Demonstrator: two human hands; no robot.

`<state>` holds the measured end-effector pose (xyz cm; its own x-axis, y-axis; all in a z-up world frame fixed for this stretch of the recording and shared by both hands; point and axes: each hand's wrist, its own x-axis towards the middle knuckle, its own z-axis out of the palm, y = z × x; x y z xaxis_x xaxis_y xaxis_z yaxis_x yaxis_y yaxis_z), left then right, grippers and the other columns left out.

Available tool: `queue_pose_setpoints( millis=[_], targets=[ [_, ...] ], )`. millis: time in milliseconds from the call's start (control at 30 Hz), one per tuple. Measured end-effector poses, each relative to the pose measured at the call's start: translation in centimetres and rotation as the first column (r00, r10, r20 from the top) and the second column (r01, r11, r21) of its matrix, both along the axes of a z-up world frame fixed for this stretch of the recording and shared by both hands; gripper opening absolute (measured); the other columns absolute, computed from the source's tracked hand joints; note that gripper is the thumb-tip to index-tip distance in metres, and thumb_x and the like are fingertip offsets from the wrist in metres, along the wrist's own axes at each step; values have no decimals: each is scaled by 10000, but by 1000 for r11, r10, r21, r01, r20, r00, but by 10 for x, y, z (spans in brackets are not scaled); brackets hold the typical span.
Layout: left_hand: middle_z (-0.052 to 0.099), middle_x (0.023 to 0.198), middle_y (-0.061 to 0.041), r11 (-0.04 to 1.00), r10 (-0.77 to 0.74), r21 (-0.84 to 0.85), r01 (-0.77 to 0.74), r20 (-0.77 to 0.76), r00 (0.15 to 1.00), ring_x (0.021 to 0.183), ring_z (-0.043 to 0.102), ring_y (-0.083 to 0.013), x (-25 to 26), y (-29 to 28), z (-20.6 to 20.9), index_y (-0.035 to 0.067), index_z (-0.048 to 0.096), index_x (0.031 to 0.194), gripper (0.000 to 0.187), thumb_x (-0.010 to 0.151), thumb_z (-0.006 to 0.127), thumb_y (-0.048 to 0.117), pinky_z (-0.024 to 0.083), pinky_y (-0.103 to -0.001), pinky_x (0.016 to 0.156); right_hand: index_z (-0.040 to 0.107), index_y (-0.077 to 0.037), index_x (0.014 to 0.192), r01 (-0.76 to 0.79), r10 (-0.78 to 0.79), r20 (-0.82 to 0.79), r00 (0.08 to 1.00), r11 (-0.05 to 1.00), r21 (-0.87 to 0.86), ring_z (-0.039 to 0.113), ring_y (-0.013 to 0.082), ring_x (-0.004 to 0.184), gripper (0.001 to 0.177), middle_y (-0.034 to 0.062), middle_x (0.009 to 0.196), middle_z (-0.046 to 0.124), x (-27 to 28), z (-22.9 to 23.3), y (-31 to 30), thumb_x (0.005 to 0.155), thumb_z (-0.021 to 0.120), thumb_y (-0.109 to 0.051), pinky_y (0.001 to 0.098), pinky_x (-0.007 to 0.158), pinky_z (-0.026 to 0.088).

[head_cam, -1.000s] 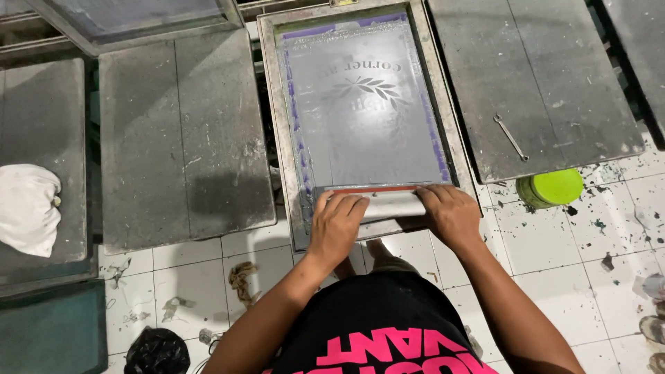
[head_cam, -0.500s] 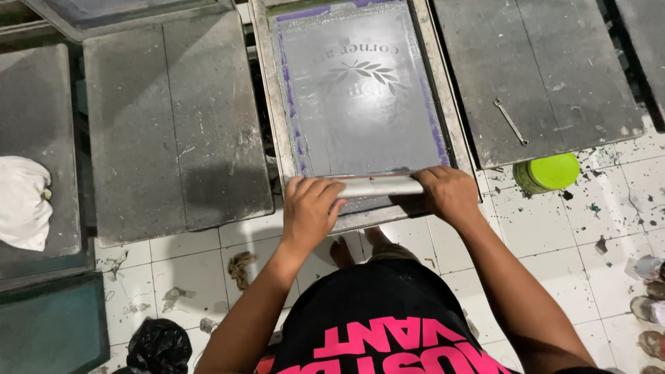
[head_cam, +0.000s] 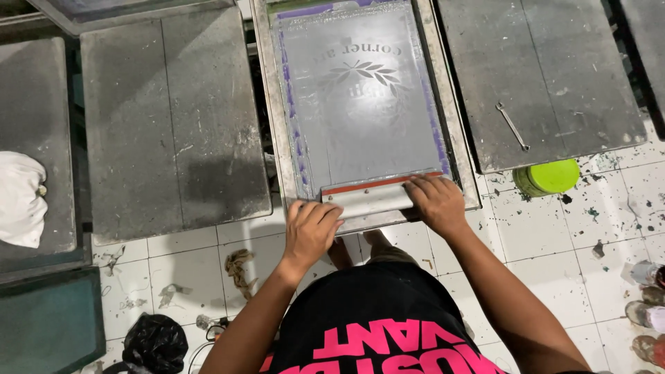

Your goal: The person uses a squeegee to spread white ink across a screen printing frame over a black t-shirt. After lifting the frame to reveal the printed design, the person uses a heat gun to dry the ink on the t-shirt.

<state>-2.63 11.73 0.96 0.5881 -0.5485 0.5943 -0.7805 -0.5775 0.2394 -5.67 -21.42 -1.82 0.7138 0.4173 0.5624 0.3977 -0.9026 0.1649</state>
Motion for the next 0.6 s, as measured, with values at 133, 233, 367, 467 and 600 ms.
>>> queue_pose_setpoints(
  millis=[133, 233, 367, 467, 600],
  targets=[
    [703, 958, -2, 1000, 8, -20, -9, -17, 1000, 896, 668, -204, -6, 0, -7, 161, 738, 1042, 153, 955, 710, 284, 446, -425, 876, 751, -155, 1035, -20, 21, -12, 1000, 997, 71, 739, 232, 955, 121, 49, 993, 756, -6, -6, 3, 985, 642, -167, 350, 854, 557],
    [702, 963, -1, 1000, 6, -18, -7, -40, 999, 904, 664, -204, -12, 2, -16, 163, 735, 1042, 153, 946, 724, 281, 448, -425, 874, 750, -141, 1045, -39, 52, -66, 996, 982, 187, 727, 232, 990, 160, 45, 1008, 743, -10, 10, 10, 907, 670, -139, 375, 901, 525],
    [697, 976, -1, 1000, -4, -19, 3, -46, 999, 920, 659, -213, -15, 0, -25, 162, 736, 1052, 175, 915, 748, 272, 460, -420, 873, 748, -137, 1061, -47, 111, -208, 972, 955, 294, 706, 255, 1054, 263, 43, 1073, 744, -20, 14, 4, 806, 730, -75, 417, 958, 484],
    [696, 971, 2, 1000, -6, -10, 5, -60, 998, 918, 657, -208, -20, 2, -25, 158, 737, 1044, 178, 894, 770, 248, 462, -409, 863, 740, -149, 1082, -34, 128, -273, 954, 945, 325, 681, 252, 1114, 353, 26, 1106, 741, -26, 17, 4, 749, 740, -35, 436, 998, 450],
    [696, 962, -12, 1000, -11, -1, 11, -97, 995, 917, 653, -221, -22, 2, -28, 153, 731, 1050, 212, 864, 795, 234, 460, -419, 851, 731, -169, 1128, 1, 85, -330, 940, 968, 250, 635, 263, 1208, 512, 12, 1155, 735, -33, 31, 4, 635, 750, -34, 487, 1059, 418]
  ],
)
